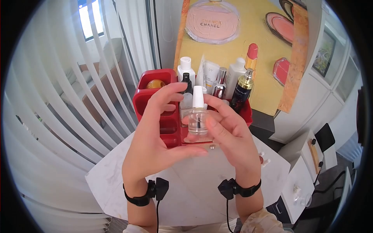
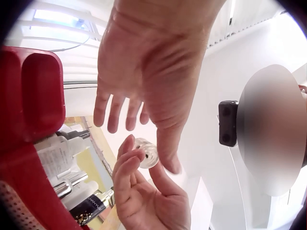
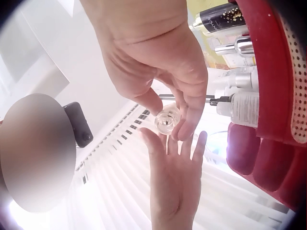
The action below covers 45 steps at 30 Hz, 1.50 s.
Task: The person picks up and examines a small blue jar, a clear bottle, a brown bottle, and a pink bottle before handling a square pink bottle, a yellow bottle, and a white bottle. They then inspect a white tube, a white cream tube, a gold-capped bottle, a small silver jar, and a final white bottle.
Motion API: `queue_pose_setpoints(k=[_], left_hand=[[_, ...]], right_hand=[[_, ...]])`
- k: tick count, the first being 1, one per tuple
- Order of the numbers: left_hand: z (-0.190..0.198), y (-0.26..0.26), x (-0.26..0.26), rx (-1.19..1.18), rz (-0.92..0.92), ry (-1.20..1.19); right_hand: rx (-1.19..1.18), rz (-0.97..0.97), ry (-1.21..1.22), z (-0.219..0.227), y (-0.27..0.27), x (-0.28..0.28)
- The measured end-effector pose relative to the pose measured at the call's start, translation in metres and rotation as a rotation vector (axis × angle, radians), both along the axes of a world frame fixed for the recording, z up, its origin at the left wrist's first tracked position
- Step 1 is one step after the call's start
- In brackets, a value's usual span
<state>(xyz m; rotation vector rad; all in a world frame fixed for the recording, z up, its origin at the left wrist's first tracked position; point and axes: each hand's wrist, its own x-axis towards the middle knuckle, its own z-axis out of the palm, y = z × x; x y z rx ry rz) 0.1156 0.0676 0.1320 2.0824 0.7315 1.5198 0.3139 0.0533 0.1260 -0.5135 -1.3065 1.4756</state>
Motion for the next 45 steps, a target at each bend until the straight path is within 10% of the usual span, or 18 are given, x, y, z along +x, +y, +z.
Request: queue_pose_setpoints(k=[45], left_hand=[[0.0044,-0.0016,0.0009,0.217,0.066,0.151]], right_hand=[[0.117,0.057,-0.085,-0.0029,-0.0024,0.0041]])
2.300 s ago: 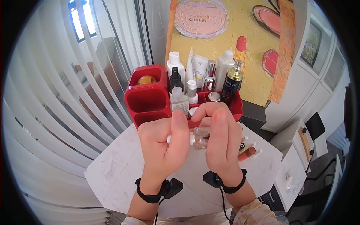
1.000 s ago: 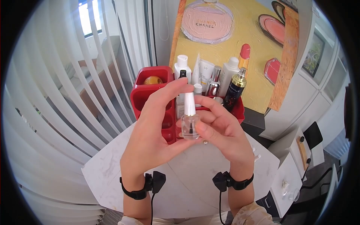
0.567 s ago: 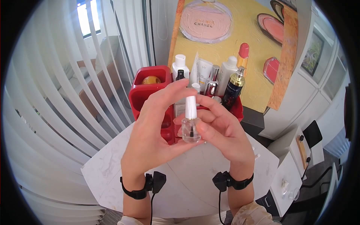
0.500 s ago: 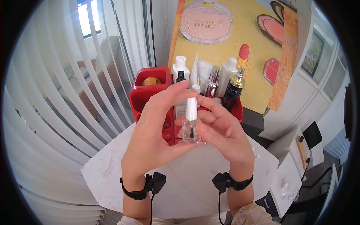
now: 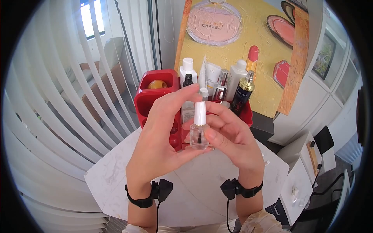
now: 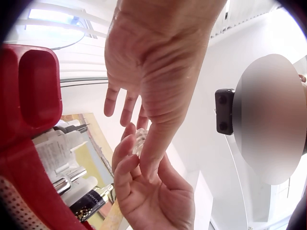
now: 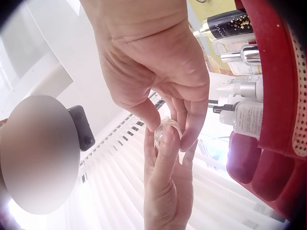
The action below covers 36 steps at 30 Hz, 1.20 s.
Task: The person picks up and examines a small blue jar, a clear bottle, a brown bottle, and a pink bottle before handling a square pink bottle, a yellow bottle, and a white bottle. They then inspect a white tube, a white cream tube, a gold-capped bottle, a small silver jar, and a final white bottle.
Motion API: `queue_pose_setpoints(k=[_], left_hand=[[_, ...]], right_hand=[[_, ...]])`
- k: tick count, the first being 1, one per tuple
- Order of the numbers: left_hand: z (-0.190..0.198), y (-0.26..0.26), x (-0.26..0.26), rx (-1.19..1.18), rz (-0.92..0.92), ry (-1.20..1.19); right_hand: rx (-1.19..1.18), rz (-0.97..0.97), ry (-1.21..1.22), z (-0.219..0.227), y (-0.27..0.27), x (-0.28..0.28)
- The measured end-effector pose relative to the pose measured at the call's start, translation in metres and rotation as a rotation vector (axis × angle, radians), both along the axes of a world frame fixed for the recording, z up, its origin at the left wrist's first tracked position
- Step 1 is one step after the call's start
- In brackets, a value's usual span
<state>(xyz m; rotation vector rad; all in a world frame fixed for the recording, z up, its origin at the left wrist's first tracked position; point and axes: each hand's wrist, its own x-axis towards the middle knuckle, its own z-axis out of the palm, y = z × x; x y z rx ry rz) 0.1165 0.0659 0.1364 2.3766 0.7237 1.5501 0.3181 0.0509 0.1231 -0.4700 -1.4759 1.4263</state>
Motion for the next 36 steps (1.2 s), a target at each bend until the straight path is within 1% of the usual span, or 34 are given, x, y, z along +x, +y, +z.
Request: queue_pose_setpoints(k=[2,11,14,23,26,29,32,36], left_hand=[[-0.001,0.002,-0.001,0.05,0.038,0.043],[0.0,-0.001,0.0,0.008,0.051,0.048],[0.004,-0.007,-0.001,-0.104,-0.017,0.009],[0.002,-0.009,0.0,-0.122,-0.022,-0.016],[0.003,-0.005,-0.002,0.001,0.05,0.063],[0.002,-0.004,-0.003,0.022,0.032,0.049],[0.005,-0.007,-0.001,-0.044,-0.017,-0.016],[0.003,-0.002,-0.001,0.094,0.049,0.012]], right_hand=[[0.009,0.004,0.001,0.0,0.0,-0.001],[0.022,0.019,-0.02,0.002,-0.001,-0.001],[0.036,0.015,-0.034,0.002,-0.002,-0.002],[0.048,0.019,0.006,0.001,-0.004,-0.004],[0.034,0.043,0.021,-0.001,-0.002,-0.001],[0.041,0.048,0.059,-0.003,0.0,-0.002],[0.025,0.005,0.081,-0.002,-0.002,-0.005],[0.018,-0.03,0.049,0.005,-0.007,-0.003]])
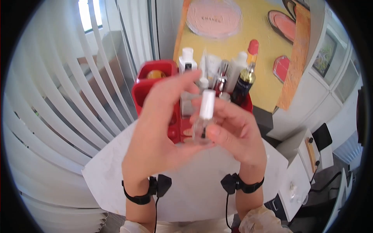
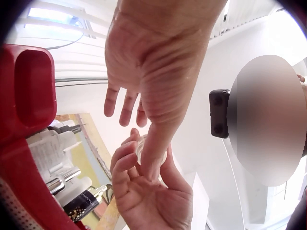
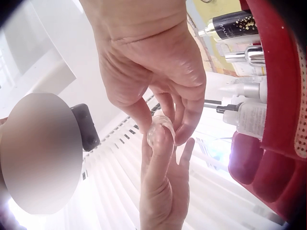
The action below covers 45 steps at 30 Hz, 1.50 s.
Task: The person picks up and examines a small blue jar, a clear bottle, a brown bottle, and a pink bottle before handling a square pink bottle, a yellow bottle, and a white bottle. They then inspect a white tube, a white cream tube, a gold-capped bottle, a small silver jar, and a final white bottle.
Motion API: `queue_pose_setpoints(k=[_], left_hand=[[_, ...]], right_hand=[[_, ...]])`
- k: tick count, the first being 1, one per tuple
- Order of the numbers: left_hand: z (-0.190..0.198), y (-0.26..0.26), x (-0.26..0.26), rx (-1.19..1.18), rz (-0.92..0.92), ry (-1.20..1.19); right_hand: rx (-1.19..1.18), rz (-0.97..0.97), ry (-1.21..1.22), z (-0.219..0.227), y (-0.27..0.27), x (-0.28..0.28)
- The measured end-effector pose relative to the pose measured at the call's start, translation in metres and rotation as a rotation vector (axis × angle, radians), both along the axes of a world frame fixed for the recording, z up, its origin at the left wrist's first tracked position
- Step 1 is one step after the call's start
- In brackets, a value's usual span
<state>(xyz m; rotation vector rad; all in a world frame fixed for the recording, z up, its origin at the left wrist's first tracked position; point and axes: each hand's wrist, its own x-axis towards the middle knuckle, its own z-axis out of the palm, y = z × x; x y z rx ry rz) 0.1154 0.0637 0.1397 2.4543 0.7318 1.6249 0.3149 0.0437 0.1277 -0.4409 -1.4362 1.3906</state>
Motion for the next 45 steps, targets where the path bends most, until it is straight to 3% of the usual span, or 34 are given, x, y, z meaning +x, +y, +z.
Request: queue_pose_setpoints(k=[6,12,17,23,26,30,39,45], left_hand=[[0.004,-0.001,-0.012,0.014,0.042,-0.084],[-0.001,0.001,-0.025,0.149,0.09,-0.005],[-0.001,0.0,-0.033,0.169,0.077,0.005],[0.0,-0.007,-0.039,0.15,0.062,0.003],[0.001,-0.009,-0.042,0.144,0.063,0.007],[0.003,-0.011,-0.043,0.136,0.061,0.009],[0.003,-0.017,-0.038,0.059,-0.026,-0.067],[0.003,-0.017,-0.034,0.059,-0.082,-0.093]], right_hand=[[0.218,-0.315,-0.004,0.011,-0.01,0.005],[0.554,-0.717,-0.079,0.011,-0.039,0.024],[0.342,-0.921,-0.218,-0.006,-0.082,0.046],[0.121,-1.186,-0.761,-0.08,-0.122,0.102],[-0.043,-1.257,-0.83,-0.117,-0.144,0.124],[-0.052,-1.327,-0.96,-0.148,-0.149,0.139],[0.1,-1.302,-1.018,-0.169,-0.121,0.136],[0.068,-1.292,-0.982,-0.178,-0.116,0.135]])
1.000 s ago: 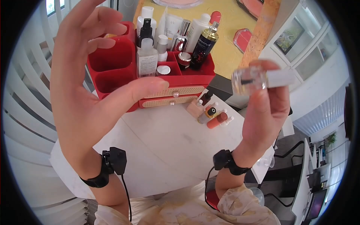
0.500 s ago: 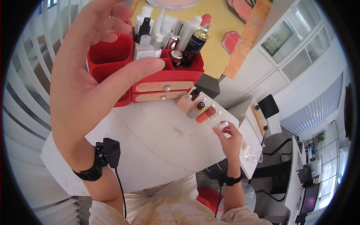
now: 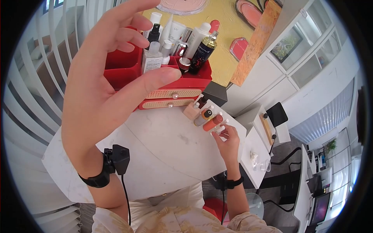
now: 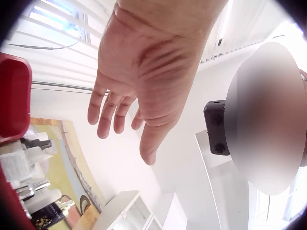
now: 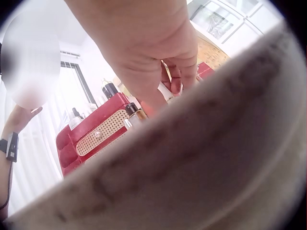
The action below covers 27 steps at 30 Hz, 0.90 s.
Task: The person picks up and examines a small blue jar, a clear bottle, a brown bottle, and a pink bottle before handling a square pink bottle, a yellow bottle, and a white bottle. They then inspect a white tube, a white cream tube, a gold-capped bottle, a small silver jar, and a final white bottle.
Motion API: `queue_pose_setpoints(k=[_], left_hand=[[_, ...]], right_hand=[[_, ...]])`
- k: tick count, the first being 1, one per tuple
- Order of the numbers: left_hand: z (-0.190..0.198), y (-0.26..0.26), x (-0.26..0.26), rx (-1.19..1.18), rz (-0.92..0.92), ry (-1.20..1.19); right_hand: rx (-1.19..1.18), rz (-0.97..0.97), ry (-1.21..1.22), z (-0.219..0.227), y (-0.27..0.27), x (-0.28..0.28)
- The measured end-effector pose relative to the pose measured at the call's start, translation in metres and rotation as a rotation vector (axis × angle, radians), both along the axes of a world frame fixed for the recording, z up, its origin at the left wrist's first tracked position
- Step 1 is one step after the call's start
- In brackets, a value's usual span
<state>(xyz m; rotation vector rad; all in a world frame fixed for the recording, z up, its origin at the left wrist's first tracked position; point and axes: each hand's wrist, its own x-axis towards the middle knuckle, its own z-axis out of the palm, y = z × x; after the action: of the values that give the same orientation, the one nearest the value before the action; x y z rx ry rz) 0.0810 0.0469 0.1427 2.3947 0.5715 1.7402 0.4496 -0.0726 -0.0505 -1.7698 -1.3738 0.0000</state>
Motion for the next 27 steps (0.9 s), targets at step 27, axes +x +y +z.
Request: queue_pose_setpoints(k=[27], left_hand=[[0.001,-0.003,-0.01,-0.183,-0.04,-0.186]], right_hand=[[0.105,0.41,-0.293,0.156,0.13,-0.114]])
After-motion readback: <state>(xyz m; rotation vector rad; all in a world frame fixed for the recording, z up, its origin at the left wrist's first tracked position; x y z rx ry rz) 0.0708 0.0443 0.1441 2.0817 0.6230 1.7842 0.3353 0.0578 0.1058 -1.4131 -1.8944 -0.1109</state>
